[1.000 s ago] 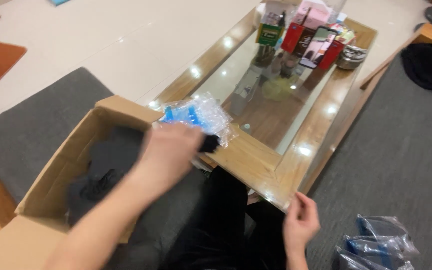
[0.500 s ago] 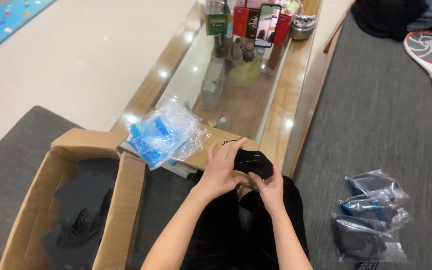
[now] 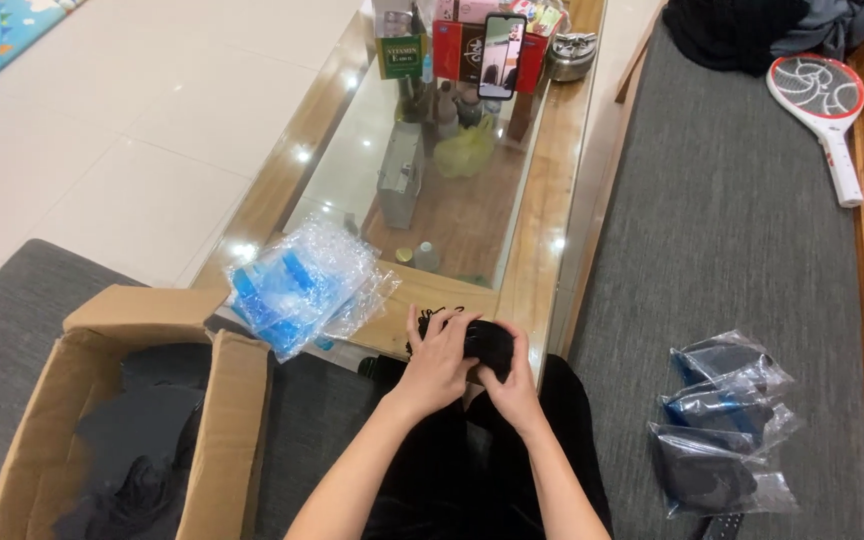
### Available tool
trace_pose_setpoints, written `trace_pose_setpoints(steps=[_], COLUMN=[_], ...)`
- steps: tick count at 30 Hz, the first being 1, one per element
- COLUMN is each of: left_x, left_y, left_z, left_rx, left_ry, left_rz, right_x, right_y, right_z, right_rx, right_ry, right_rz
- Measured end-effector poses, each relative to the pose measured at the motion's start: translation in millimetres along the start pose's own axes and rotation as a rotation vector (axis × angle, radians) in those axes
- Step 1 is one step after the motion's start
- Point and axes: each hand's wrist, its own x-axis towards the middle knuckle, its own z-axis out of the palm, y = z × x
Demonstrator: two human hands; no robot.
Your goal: The person is inspecting black face masks and placing them into individual plastic packaging bags at a workspace.
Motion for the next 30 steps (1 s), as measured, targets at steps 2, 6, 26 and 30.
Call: trace_pose_setpoints(steps=[2, 6, 26, 30], left_x=[-2, -2, -22, -32], left_y=[-4, -2, -2, -20], left_z=[2, 8, 33, 59], left_rx=[0.002, 0.053, 0.135, -0.69], left_ry=[-0.004, -0.024, 0.275, 0.32], left_rz=[-0.005, -0.011, 0.005, -0.461], right_x=[0, -2, 2, 2], right_y=[-10, -20, 20, -3], right_z=[-5, -5, -9, -15], right_rx=[-0.021, -0.09, 0.041, 0.335], right_ry=[-0.023, -0.051, 0.135, 0.292], right_rz=[-0.029, -0.095, -0.043, 0.094])
